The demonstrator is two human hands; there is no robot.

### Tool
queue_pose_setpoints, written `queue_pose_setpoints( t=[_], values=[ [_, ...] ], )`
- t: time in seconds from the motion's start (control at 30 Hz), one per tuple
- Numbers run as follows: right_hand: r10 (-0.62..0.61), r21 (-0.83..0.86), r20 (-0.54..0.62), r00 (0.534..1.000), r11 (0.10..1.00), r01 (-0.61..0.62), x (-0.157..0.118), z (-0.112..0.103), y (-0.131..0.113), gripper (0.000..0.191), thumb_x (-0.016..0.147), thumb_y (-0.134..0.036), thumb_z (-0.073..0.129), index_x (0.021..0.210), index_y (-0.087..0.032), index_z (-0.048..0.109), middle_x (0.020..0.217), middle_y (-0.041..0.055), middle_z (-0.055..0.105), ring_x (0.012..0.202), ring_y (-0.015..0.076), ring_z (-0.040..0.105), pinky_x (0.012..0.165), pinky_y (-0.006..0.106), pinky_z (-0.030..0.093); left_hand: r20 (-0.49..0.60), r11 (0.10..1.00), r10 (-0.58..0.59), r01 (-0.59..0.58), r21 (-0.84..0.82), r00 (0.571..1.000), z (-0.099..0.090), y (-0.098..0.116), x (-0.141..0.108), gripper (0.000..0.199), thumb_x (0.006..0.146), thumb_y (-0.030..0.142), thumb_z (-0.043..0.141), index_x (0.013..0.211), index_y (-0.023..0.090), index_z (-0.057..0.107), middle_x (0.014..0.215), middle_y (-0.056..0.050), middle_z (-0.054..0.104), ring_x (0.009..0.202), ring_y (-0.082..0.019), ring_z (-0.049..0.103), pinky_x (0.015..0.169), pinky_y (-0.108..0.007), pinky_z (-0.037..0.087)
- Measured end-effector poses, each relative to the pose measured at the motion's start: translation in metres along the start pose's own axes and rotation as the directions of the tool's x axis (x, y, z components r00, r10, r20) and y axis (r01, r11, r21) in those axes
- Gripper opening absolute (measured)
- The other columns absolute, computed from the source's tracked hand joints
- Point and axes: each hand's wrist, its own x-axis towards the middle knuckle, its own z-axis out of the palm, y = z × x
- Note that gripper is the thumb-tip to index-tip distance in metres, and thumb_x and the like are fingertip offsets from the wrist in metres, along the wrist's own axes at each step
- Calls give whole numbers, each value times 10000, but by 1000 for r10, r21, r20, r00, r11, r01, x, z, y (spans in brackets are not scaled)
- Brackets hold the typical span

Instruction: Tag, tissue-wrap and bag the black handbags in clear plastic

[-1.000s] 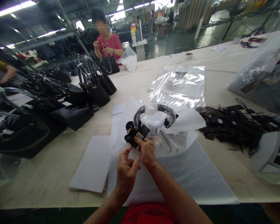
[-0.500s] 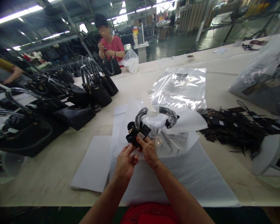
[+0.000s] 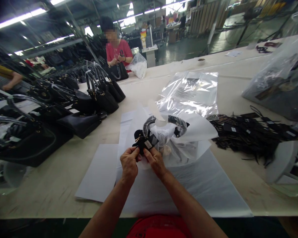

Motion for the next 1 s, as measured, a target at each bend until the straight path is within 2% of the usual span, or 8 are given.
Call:
queue_pose_setpoints(
  t=[0.13,0.27,0.37,0.57,0.73,0.8,0.87,1.0],
  values=[
    [15,148,-7,1000,989,-14,0,2,-1,285,691,-358,682,910,-195,599,757,-16,584,694,129,518,641,250,399,-8,998,39,-38,41,999,2,0,6,328,527,425,692,643,148,562,363,65,437,339,-62,360,398,-189,246],
    [48,165,-157,986,986,-22,-5,2,-3,321,580,-307,736,797,-191,530,684,-51,534,575,89,473,544,223,392,-10,989,102,-100,109,995,-8,1,8,275,579,402,664,648,154,565,379,61,448,364,-70,370,409,-192,260],
    [60,168,-245,968,986,-18,-9,-1,-5,325,581,-294,715,821,-195,519,677,-45,556,564,94,493,511,216,390,-35,971,158,-149,186,987,-27,2,1,230,618,370,654,657,156,581,402,62,453,406,-72,376,442,-191,289],
    [114,130,-221,969,988,-86,-6,-9,-5,280,566,-290,639,812,-173,576,705,-8,598,531,96,465,461,219,370,-70,871,236,-179,457,969,-83,15,-15,268,669,419,622,700,153,611,417,53,457,433,-94,397,472,-211,332],
    [147,129,-183,972,984,-125,0,-11,-10,355,533,-257,585,875,-161,580,714,-10,601,517,89,442,452,214,344,-203,956,65,-2,294,977,-111,23,-46,401,557,488,706,711,138,586,376,64,425,382,-80,371,419,-195,290],
    [162,120,-154,975,982,-145,4,-13,-15,374,530,-245,556,894,-161,574,712,-15,605,471,72,408,429,209,313,-79,966,-105,121,230,991,-108,9,-68,441,555,518,721,724,139,571,394,54,454,365,-72,374,406,-189,279],
    [187,93,-104,977,980,-177,9,-17,-22,363,548,-260,531,892,-158,581,744,-3,629,427,52,368,406,209,277,72,936,-275,250,247,959,-96,-19,-86,459,576,559,697,709,149,541,479,11,545,347,-68,383,380,-194,267],
    [199,-5,-26,980,980,-199,19,-23,-35,329,608,-331,539,880,-156,603,772,1,636,398,32,321,382,201,227,171,883,-392,317,347,904,-60,-86,-86,526,520,676,587,633,187,428,524,-2,544,330,-65,379,369,-212,269]
  ],
)
